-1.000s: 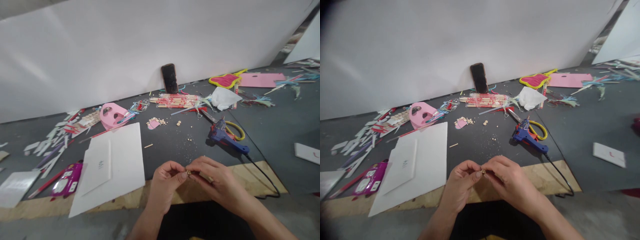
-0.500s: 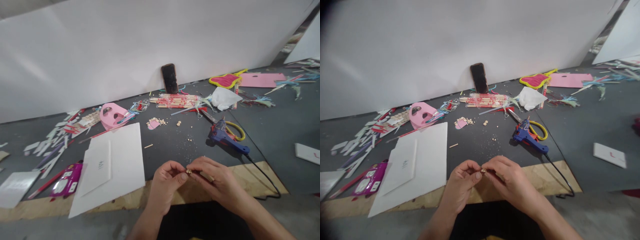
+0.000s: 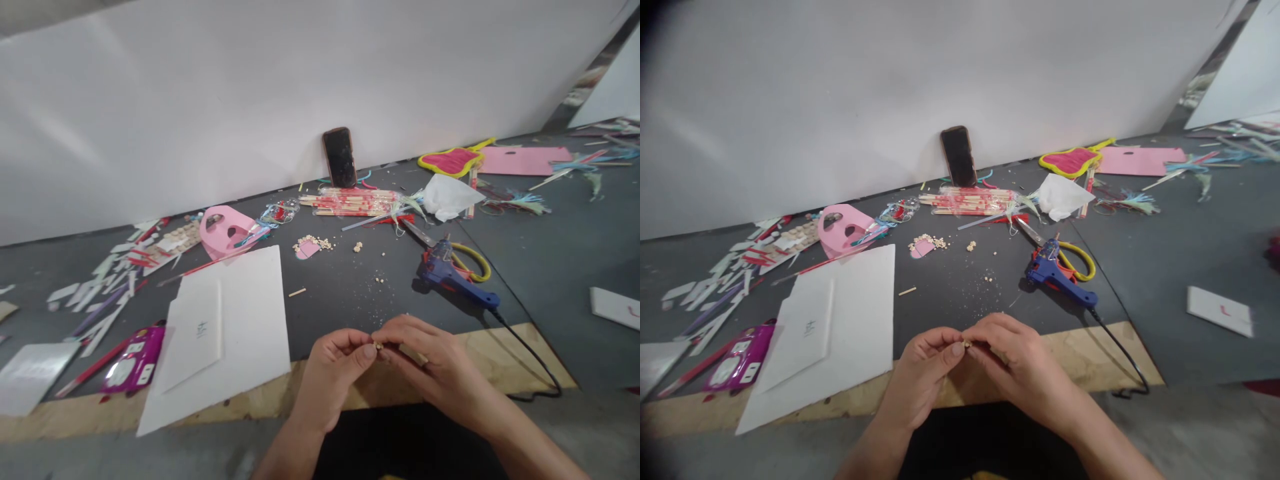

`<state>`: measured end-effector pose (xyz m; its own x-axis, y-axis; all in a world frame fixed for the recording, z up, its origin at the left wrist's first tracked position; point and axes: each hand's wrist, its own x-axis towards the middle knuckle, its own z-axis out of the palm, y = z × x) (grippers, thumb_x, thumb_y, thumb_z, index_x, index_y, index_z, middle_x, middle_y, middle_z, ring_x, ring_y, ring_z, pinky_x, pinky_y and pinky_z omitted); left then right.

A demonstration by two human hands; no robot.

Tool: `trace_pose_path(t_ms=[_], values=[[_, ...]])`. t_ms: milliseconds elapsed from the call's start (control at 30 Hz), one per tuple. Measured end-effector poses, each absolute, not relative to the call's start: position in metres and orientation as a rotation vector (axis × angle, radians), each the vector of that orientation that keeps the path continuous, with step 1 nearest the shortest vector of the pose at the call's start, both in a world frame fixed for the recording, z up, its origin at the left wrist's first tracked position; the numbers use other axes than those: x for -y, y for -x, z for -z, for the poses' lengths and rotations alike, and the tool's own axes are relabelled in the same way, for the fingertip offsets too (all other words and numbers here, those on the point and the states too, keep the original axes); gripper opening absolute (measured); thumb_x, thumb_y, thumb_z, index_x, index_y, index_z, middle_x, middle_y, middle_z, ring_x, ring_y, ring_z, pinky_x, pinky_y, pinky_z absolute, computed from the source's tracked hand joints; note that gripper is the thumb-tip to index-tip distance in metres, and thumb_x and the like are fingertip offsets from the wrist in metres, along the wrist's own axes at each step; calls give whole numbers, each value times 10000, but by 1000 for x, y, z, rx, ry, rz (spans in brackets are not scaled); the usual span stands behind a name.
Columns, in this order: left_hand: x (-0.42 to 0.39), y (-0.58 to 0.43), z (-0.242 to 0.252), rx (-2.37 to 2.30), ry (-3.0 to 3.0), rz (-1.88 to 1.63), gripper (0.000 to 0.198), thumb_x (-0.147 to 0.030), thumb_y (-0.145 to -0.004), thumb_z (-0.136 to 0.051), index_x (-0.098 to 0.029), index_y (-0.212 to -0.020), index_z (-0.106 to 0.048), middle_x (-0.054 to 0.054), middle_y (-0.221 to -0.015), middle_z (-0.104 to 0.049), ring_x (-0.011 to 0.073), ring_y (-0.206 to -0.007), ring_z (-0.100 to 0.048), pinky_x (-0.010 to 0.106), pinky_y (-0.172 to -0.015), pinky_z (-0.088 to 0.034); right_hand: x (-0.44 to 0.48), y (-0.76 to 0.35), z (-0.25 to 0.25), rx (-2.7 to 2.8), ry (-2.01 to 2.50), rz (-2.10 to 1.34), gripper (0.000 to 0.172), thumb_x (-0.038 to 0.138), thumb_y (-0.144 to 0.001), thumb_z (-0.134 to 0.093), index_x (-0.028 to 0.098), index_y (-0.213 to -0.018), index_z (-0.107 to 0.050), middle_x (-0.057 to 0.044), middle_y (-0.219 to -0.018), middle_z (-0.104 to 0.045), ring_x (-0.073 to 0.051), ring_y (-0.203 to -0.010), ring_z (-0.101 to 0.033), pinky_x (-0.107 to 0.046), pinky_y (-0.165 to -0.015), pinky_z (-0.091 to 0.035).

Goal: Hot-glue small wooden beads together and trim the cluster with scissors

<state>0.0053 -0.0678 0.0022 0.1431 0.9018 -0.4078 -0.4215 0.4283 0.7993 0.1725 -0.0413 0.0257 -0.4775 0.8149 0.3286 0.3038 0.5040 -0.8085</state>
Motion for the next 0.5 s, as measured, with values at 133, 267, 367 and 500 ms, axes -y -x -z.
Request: trace_pose_path(t_ms=[133,267,367,500], values=[[68,-5,-2,-1020,-604,-1045,138,-277,-693,-784,-154,-722,-730,6,-690,-696,91,-649,-571,201,-661,-427,42,-172,-24,2014,921,-912,178,152,-883,-530,230,-977,-659,-32,-877,-687,-134,-804,-652,-219,-709,-532],[68,-6,-4,-1019,-600,-1041,151,-283,-691,-785,-149,-705,-717,6,-678,-687,93,-646,-567,204,-661,-423,44,-173,-22,1993,978,-875,192,161,-870,-548,230,-1025,-638,-28,-893,-695,-136,-809,-659,-218,-710,-530],[68,-6,-5,-1020,-582,-1036,158,-281,-679,-795,-146,-708,-719,4,-675,-688,87,-636,-564,198,-652,-420,44,-173,-22,1989,992,-892,169,153,-869,-553,228,-995,-635,-13,-871,-688,-122,-791,-655,-202,-698,-517],[68,-6,-5,-1013,-574,-1042,148,-272,-672,-802,-154,-727,-733,11,-709,-714,87,-659,-582,193,-672,-429,43,-174,-21,1995,990,-903,126,167,-885,-549,229,-947,-640,-3,-831,-677,-115,-757,-645,-199,-680,-502]])
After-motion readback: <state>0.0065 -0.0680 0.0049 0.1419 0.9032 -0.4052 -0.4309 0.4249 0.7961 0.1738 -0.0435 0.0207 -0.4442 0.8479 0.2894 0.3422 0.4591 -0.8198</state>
